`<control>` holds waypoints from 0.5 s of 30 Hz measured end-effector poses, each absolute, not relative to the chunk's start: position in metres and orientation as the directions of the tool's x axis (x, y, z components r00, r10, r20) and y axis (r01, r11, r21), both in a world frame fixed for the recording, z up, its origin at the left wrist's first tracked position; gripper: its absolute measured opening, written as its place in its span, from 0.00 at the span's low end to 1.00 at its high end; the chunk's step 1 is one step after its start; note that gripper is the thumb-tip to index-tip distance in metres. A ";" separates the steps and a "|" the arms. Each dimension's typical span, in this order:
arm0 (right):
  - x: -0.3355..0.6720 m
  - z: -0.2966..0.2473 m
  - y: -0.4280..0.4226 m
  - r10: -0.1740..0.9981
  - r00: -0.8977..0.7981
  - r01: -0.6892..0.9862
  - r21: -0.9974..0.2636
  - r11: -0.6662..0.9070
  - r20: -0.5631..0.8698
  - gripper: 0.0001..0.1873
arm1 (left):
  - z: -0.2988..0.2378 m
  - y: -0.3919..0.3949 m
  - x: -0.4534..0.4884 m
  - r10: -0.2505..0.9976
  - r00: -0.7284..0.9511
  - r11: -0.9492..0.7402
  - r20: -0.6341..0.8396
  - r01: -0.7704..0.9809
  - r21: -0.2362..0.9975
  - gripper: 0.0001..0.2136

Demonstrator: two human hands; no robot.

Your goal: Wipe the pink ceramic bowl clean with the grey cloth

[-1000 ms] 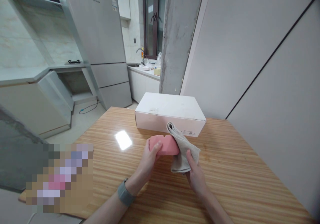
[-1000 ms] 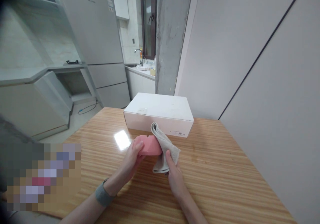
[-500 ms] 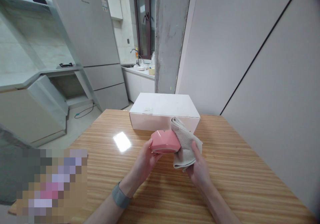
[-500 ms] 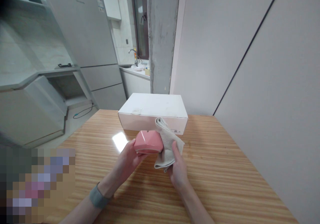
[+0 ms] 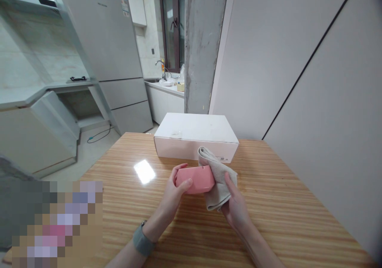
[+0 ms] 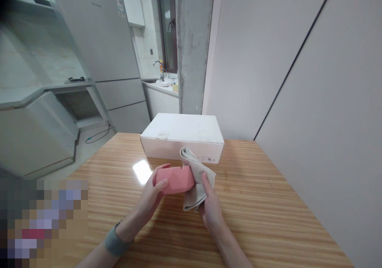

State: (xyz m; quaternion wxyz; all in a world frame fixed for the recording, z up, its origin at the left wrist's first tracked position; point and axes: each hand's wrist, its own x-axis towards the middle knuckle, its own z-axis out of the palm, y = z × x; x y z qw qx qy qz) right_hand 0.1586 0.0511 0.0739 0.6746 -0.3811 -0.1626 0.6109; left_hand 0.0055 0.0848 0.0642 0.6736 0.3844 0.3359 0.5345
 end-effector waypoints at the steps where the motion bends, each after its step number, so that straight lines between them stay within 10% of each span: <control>1: 0.158 0.074 0.051 0.947 0.204 -0.695 -0.718 -0.037 -0.246 0.23 | 0.065 0.085 0.005 0.981 0.192 0.123 -0.039 -0.446 0.887 0.31; 15: 0.156 0.062 0.051 0.939 0.265 -0.621 -0.784 -0.007 -0.218 0.24 | 0.073 0.086 0.003 0.993 0.102 -0.038 0.066 -0.261 0.965 0.31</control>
